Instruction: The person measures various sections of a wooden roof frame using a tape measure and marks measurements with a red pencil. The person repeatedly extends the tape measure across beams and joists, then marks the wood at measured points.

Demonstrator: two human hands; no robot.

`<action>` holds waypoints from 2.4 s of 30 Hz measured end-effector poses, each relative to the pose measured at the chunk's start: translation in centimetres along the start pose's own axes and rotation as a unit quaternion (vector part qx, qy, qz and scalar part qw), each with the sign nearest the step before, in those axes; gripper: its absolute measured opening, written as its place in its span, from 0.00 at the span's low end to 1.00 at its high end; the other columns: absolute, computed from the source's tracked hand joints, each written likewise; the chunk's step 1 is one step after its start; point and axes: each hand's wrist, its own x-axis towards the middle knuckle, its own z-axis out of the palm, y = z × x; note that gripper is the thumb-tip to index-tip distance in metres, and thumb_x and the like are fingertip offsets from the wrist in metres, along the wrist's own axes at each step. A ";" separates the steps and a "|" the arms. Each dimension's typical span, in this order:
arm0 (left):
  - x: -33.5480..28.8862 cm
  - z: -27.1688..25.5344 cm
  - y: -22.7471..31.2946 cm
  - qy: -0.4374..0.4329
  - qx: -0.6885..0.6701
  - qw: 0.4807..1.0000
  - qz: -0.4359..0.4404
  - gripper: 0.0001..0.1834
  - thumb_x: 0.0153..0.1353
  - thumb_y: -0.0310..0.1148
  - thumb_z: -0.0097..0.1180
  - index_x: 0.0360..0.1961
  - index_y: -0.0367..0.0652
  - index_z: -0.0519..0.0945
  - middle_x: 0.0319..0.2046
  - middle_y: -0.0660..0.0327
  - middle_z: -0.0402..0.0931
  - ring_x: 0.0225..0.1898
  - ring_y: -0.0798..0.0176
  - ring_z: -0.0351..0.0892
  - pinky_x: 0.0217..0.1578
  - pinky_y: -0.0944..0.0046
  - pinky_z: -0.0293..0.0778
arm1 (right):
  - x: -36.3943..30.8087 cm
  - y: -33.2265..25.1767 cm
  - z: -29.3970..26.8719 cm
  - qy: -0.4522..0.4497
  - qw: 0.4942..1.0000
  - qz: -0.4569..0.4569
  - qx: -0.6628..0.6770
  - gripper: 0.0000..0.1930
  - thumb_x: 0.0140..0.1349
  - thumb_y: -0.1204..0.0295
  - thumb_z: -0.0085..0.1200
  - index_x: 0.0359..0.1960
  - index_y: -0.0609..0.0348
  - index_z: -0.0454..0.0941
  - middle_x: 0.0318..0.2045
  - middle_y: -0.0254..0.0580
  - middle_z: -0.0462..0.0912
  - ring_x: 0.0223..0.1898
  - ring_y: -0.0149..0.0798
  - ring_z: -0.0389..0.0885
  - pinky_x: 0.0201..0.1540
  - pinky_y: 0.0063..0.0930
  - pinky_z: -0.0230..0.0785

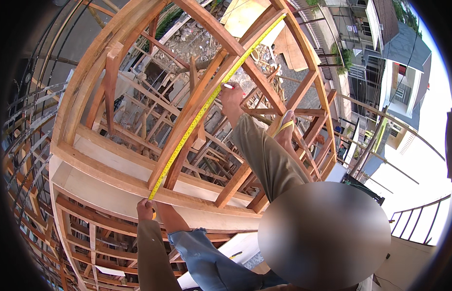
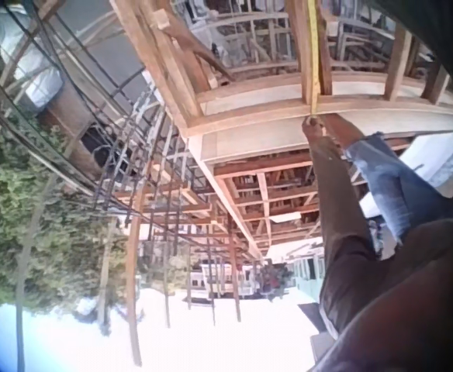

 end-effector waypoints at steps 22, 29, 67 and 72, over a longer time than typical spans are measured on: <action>-0.3 0.8 -0.6 0.036 -0.024 0.999 0.000 0.10 0.61 0.25 0.51 0.23 0.32 0.72 0.18 0.57 0.67 0.23 0.67 0.65 0.28 0.62 0.67 | -2.4 -6.0 -5.9 -0.090 0.991 -0.089 -0.035 0.18 0.72 0.59 0.47 0.50 0.63 0.66 0.33 0.48 0.80 0.33 0.38 0.79 0.36 0.36 0.71; -0.8 0.7 0.2 0.033 -0.062 0.997 -0.040 0.10 0.64 0.24 0.49 0.25 0.35 0.77 0.21 0.64 0.71 0.24 0.72 0.67 0.28 0.66 0.66 | 9.0 -14.3 -14.6 0.056 0.969 -0.218 -0.102 0.16 0.69 0.62 0.50 0.31 0.64 0.71 0.24 0.42 0.74 0.26 0.35 0.70 0.32 0.33 0.66; -1.6 1.5 2.1 0.109 0.000 0.990 -0.090 0.11 0.59 0.25 0.46 0.20 0.35 0.73 0.17 0.62 0.69 0.21 0.68 0.68 0.27 0.64 0.68 | 39.7 -28.7 -16.7 0.076 0.821 -0.414 -0.385 0.13 0.59 0.65 0.58 0.41 0.60 0.82 0.29 0.45 0.83 0.29 0.41 0.80 0.28 0.35 0.71; -1.6 1.8 1.6 0.121 -0.005 0.989 -0.086 0.10 0.58 0.26 0.47 0.20 0.35 0.72 0.15 0.62 0.68 0.20 0.68 0.67 0.25 0.64 0.67 | 39.9 -29.3 -17.0 0.077 0.767 -0.420 -0.479 0.14 0.58 0.64 0.58 0.41 0.60 0.83 0.31 0.48 0.83 0.32 0.44 0.82 0.32 0.36 0.72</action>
